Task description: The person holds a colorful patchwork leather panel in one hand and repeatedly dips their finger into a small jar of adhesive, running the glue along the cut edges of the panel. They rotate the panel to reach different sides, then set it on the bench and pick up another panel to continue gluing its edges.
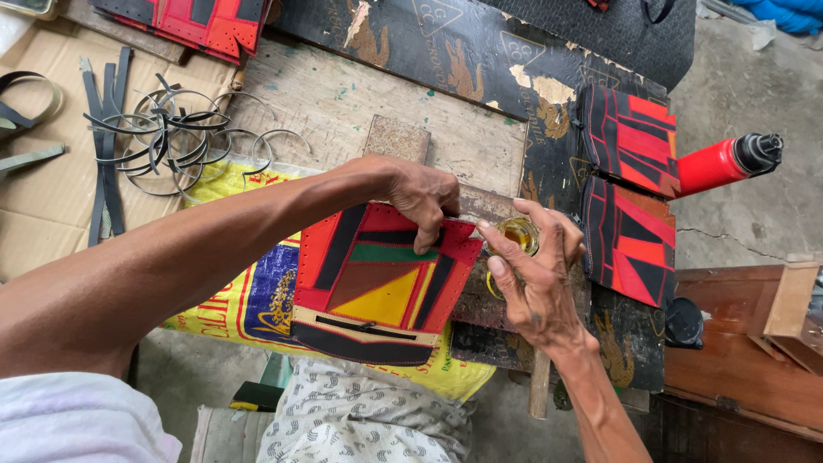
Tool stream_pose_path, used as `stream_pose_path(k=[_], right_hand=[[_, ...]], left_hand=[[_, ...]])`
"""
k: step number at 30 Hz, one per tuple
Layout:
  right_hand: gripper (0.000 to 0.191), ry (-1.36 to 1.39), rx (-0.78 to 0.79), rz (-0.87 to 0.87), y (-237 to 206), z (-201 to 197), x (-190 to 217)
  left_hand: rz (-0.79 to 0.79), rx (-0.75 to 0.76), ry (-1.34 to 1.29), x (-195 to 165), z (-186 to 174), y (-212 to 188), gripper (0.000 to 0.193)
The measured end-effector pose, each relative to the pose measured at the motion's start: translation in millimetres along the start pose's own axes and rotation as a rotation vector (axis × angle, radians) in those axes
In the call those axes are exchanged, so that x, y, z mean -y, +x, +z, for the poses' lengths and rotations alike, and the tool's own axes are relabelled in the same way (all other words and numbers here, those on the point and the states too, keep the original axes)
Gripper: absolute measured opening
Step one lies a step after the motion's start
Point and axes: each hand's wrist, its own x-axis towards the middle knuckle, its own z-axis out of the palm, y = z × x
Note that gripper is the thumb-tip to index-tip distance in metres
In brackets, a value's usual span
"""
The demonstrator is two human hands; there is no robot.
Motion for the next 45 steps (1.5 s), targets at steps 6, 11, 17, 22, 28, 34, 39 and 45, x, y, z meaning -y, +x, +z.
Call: stream_pose_path(k=[6,11,17,22,28,34,39,45], right_hand=[[0.032,0.113,-0.009,0.104,0.5,-5.4,-4.0],[0.032,0.152,-0.004,0.010,2.3,-5.5,-4.4],[0.027,0.448,-0.241,0.120,-8.8,-14.4,-7.2],[0.073,1.060,-0.254,0.247,-16.0,-3.1,12.6],[0.099,1.002,-0.201,0.253,-17.0,17.5,63.9],[0.094,1.011,-0.270,0.353,-3.6,22.7,68.2],[0.091,0.981,-0.272,0.442,-6.5,28.4,57.3],[0.086,1.172,-0.292,0.408,-8.6,34.8,44.8]], left_hand=[[0.027,0.003,0.000,3.2,1.9,2.8,0.041],[0.041,-0.008,0.039,3.0,4.2,3.2,0.038],[0.101,-0.085,0.148,2.8,10.8,-6.2,0.030],[0.153,-0.113,0.093,-15.1,10.1,-42.2,0.028],[0.245,-0.196,0.242,-41.2,6.9,-70.0,0.027],[0.141,-0.448,0.581,-64.3,5.0,-122.3,0.094],[0.424,-1.211,0.639,-66.4,44.2,-210.1,0.084],[-0.020,-0.238,-0.462,11.6,217.4,-169.7,0.067]])
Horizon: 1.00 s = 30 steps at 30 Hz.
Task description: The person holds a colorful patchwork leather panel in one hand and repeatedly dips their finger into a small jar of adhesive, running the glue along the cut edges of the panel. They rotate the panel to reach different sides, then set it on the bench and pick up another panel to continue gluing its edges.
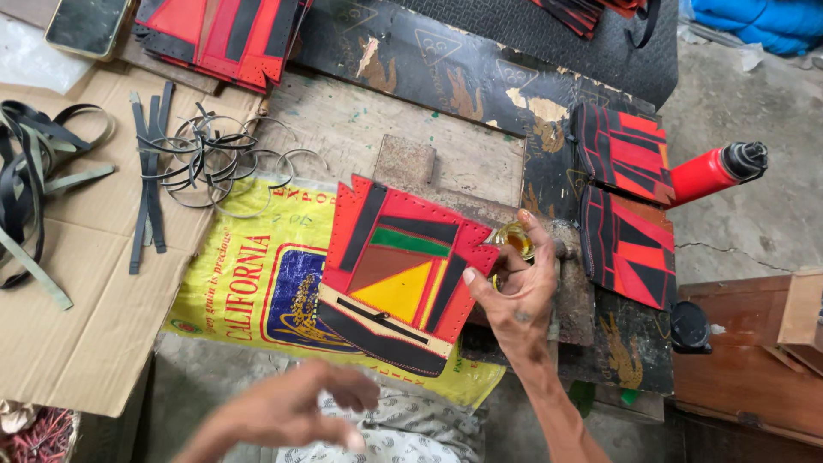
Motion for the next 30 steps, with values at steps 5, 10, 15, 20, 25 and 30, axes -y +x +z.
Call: stream_pose_path(k=[5,10,15,20,25,30], right_hand=[[0.088,0.081,-0.017,0.016,5.2,0.7,-1.8],[0.090,0.169,0.028,0.003,6.2,-1.4,11.4],[0.092,0.318,0.041,0.096,6.9,-8.5,18.5],[0.096,0.396,0.021,0.202,12.0,-14.1,8.6],[0.095,0.289,-0.033,0.197,14.6,-23.3,1.1],[0.074,-0.022,-0.026,0.081,27.4,-53.2,8.3]], left_hand=[[0.347,-0.249,-1.196,75.6,89.6,53.7,0.091],[0.637,-0.213,-1.799,83.0,115.6,86.2,0.092],[0.849,-0.121,-1.766,95.8,89.4,94.8,0.083],[0.611,-0.228,-1.723,84.2,66.3,104.5,0.067],[0.393,-0.663,-1.446,56.2,80.0,110.7,0.052],[0.417,-0.842,-1.450,55.7,77.1,91.9,0.049]])
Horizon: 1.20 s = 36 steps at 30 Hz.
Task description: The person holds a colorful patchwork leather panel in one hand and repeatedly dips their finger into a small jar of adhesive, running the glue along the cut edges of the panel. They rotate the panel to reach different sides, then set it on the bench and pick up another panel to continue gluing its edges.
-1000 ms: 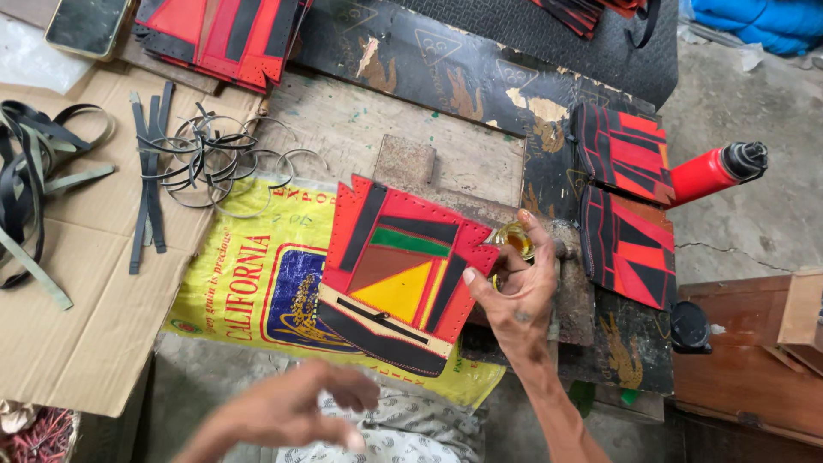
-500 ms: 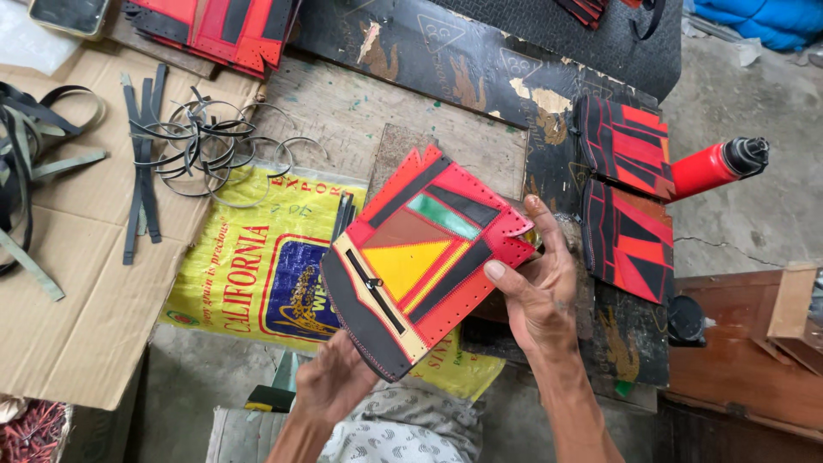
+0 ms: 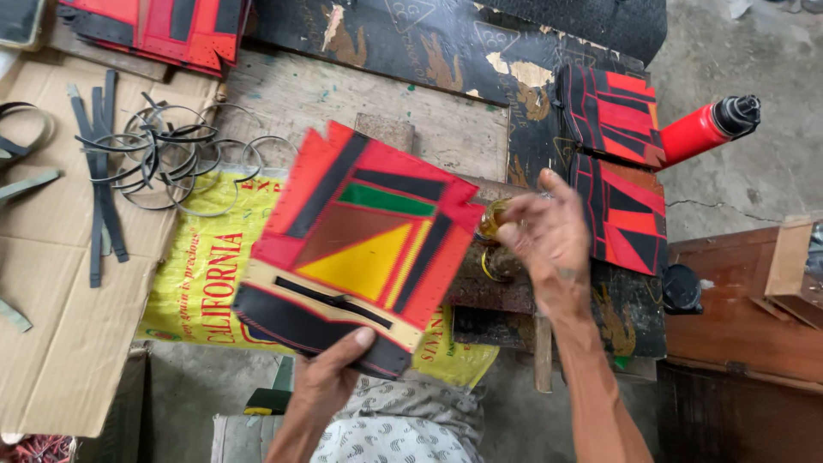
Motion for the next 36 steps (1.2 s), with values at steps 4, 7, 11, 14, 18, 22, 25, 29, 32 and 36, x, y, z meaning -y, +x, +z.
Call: stream_pose_path(k=[4,7,11,14,18,22,25,29,32,36], right_hand=[[0.046,-1.281,0.075,-0.368,10.6,-30.8,7.2],[0.048,-1.435,0.224,-0.384,17.9,-39.7,4.2],[0.050,-1.467,0.338,-0.318,32.7,-37.5,-4.3],[0.049,-1.482,0.414,-0.317,40.8,-36.3,-7.2],[0.040,-1.315,0.208,-0.367,31.7,-43.4,-0.2],[0.033,-1.387,0.260,-0.405,22.0,-43.8,4.9],[0.034,-1.340,0.269,-0.401,23.2,-41.9,5.7],[0.034,-1.363,0.307,-0.400,28.6,-41.1,1.7],[0.035,-1.365,0.309,-0.409,32.9,-40.0,-0.1],[0.035,-1.366,0.276,-0.431,29.3,-33.1,12.6]], left_hand=[[0.020,0.003,-0.012,-18.1,-9.0,0.3,0.045],[0.000,-0.004,-0.009,-17.3,-7.6,0.4,0.045],[-0.023,0.006,-0.018,-10.3,-3.5,-0.6,0.046],[-0.022,-0.010,-0.036,-9.9,-2.2,-0.6,0.044],[-0.017,-0.043,-0.035,-15.3,-1.8,-0.5,0.043],[-0.059,-0.079,-0.093,-16.7,-1.2,4.8,0.047],[-0.113,-0.052,-0.148,-11.0,-2.1,7.0,0.046],[-0.164,-0.035,-0.216,-1.9,-6.1,10.1,0.043],[-0.215,-0.050,-0.236,2.2,-8.7,12.2,0.043],[-0.229,-0.110,-0.204,5.1,-9.8,13.0,0.042]])
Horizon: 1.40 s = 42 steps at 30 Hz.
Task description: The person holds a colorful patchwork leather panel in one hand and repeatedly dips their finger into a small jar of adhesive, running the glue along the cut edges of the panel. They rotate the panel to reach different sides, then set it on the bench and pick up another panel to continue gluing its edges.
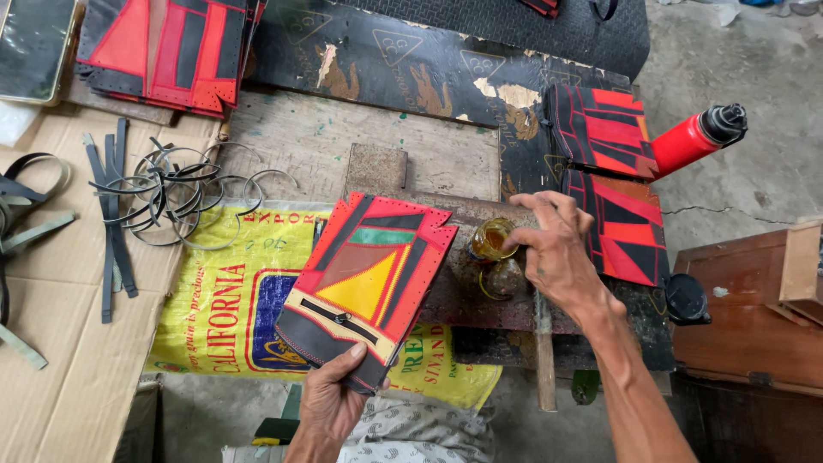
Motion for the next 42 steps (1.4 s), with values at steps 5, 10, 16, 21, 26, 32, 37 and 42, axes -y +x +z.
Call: stream_pose_path(k=[5,10,16,21,26,32,37,42], right_hand=[[0.023,0.585,-0.484,0.190,-21.0,-0.3,54.8],[0.039,1.145,-0.672,0.311,-21.6,48.4,98.5],[0.049,1.187,-0.751,0.272,-20.9,70.5,97.8],[0.042,1.110,-0.711,0.203,-24.9,76.5,90.3],[0.044,0.999,-0.647,0.194,-26.8,72.7,84.9],[0.043,0.621,-0.637,0.217,-26.9,60.4,91.1],[0.042,0.479,-0.672,0.150,-29.4,58.9,97.8],[0.043,0.346,-0.684,0.081,-32.7,59.8,102.9]], left_hand=[[-0.068,0.024,-0.074,4.0,-2.5,3.8,0.039],[-0.169,0.049,-0.131,10.5,-1.1,7.6,0.036],[-0.207,0.030,-0.090,16.9,14.3,-2.3,0.039],[-0.187,0.033,-0.056,19.2,25.3,-8.9,0.043],[-0.173,0.060,-0.071,19.6,26.9,-10.7,0.043],[-0.172,0.070,-0.123,21.8,21.3,-8.6,0.042],[-0.201,0.015,-0.138,27.3,13.8,-2.7,0.037],[-0.191,0.021,-0.154,27.6,10.3,-0.5,0.035]])
